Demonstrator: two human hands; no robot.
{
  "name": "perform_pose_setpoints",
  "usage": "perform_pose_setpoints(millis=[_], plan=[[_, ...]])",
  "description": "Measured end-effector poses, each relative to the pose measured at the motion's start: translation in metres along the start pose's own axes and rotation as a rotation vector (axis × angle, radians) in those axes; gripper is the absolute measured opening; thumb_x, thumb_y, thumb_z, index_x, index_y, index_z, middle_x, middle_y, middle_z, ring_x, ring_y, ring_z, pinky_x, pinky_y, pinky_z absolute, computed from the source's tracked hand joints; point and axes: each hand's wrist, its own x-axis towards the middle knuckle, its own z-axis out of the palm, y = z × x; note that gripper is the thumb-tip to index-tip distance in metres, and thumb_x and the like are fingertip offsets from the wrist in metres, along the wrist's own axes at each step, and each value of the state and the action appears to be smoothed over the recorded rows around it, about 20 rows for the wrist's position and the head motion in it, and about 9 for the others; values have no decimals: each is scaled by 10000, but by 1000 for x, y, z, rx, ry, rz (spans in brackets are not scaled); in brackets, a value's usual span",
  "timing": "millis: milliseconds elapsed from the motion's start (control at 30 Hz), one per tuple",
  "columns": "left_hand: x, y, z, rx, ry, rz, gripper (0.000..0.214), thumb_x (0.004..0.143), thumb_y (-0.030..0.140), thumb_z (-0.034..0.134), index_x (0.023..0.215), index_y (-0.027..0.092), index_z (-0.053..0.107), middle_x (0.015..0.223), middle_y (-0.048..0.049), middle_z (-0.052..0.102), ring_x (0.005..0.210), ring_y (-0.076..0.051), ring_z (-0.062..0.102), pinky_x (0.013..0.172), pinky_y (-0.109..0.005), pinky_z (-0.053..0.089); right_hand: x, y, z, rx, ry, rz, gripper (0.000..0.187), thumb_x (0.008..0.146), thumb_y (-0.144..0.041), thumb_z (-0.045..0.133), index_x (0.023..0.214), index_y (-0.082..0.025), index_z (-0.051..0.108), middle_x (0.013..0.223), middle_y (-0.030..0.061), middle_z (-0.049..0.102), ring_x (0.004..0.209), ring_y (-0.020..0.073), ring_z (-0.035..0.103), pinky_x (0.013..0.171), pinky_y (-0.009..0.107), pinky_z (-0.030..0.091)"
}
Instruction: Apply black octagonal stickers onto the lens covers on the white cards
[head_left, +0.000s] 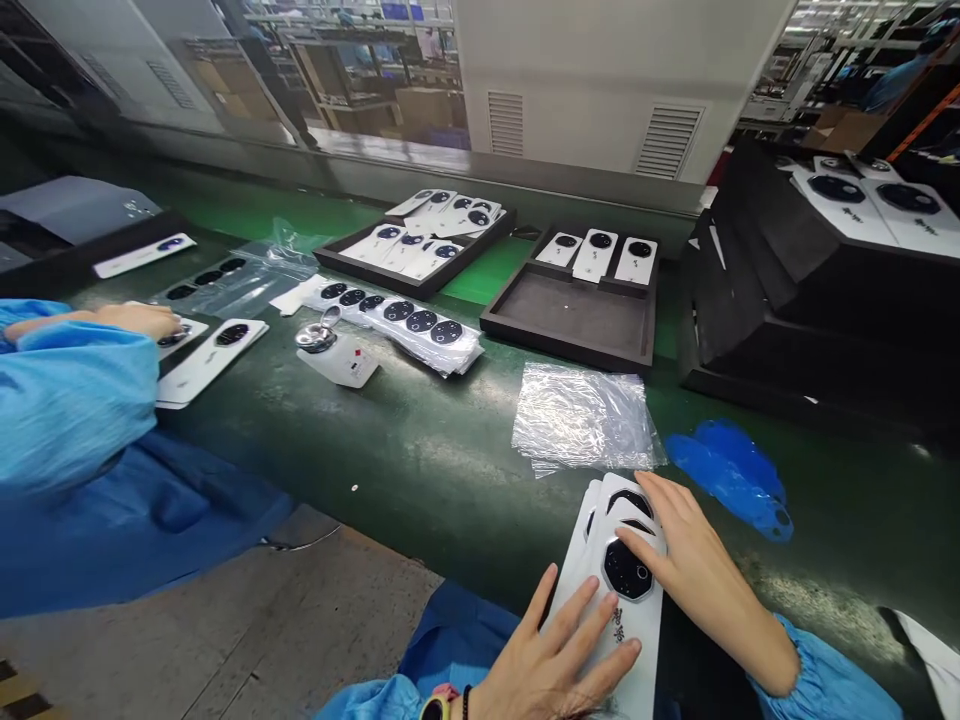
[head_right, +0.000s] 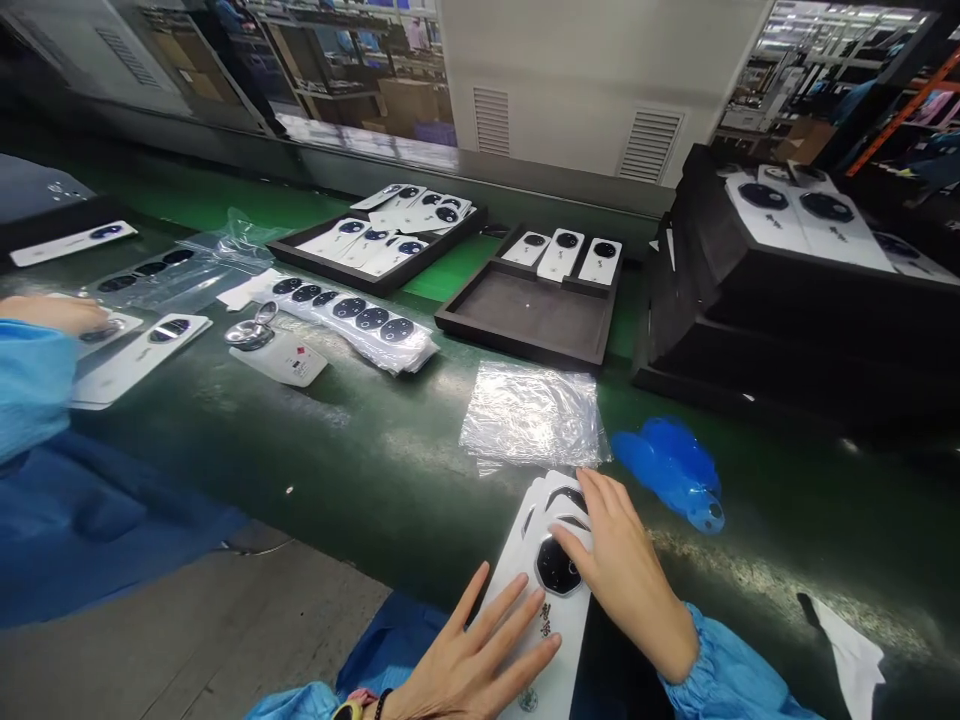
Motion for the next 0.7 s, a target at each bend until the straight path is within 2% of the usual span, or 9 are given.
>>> perform_pose_setpoints(millis=[67,167,300,367,467,533,600,700], plan=[[1,-2,2,0,3,0,352,903,337,560,1235,222,566,1322,-65,569,1383,-290,279,1147,-561,85,-1,-1,0,-6,-37,8,539,767,-479,551,1242,-225,526,1276,114,560,1236,322,460,1000,508,427],[4,-6,1,-9,-11,-23,346,924,242,501,1253,149,546,1336,-127,547,1376,-325,284,1122,-558,236,-2,-2,-5,-2,-109,37,537,705,-388,620,1218,-249,536,1218,94,579,1166,308,517,957,463,461],[8,-10,0,-21,-68,-22,356,935,205,443,1274,135,529,1275,-121,595,1260,-331,468,981,-473,464,8,-6,-18,17,-206,110,539,593,-289,671,1121,-238,574,1118,73,612,1040,280,589,867,400,498],[9,-10,0,-53,-91,-12,366,935,224,453,1286,143,519,1272,-108,599,1223,-315,510,936,-426,504,15,-8,-24,31,-240,143,455,545,-260,689,993,-224,614,1008,61,636,956,275,607,801,384,506],[8,-10,2,-139,-89,-16,463,924,306,502,1345,120,445,1318,-130,562,1272,-310,459,933,-395,511,23,-12,-32,84,-293,159,209,498,-242,712,679,-227,609,737,1,601,720,225,592,621,320,491],[6,-11,1,-189,-75,-35,565,912,382,514,1385,103,381,1356,-168,518,1290,-329,433,916,-412,524,25,-13,-39,166,-329,153,191,482,-258,731,602,-231,585,667,-24,578,650,198,571,554,286,470],[4,-13,-5,-213,-50,-110,562,919,335,493,1416,128,332,1427,-185,426,1312,-354,395,916,-447,524,22,-12,-44,292,-350,145,222,517,-335,731,663,-230,601,681,-27,612,656,193,596,553,280,486],[5,-23,-22,-304,39,-404,559,919,167,379,1458,176,236,1516,-180,241,1356,-368,298,956,-490,490,11,-5,-47,483,-304,142,330,627,-504,669,778,-220,595,721,-3,664,684,209,649,594,312,532]])
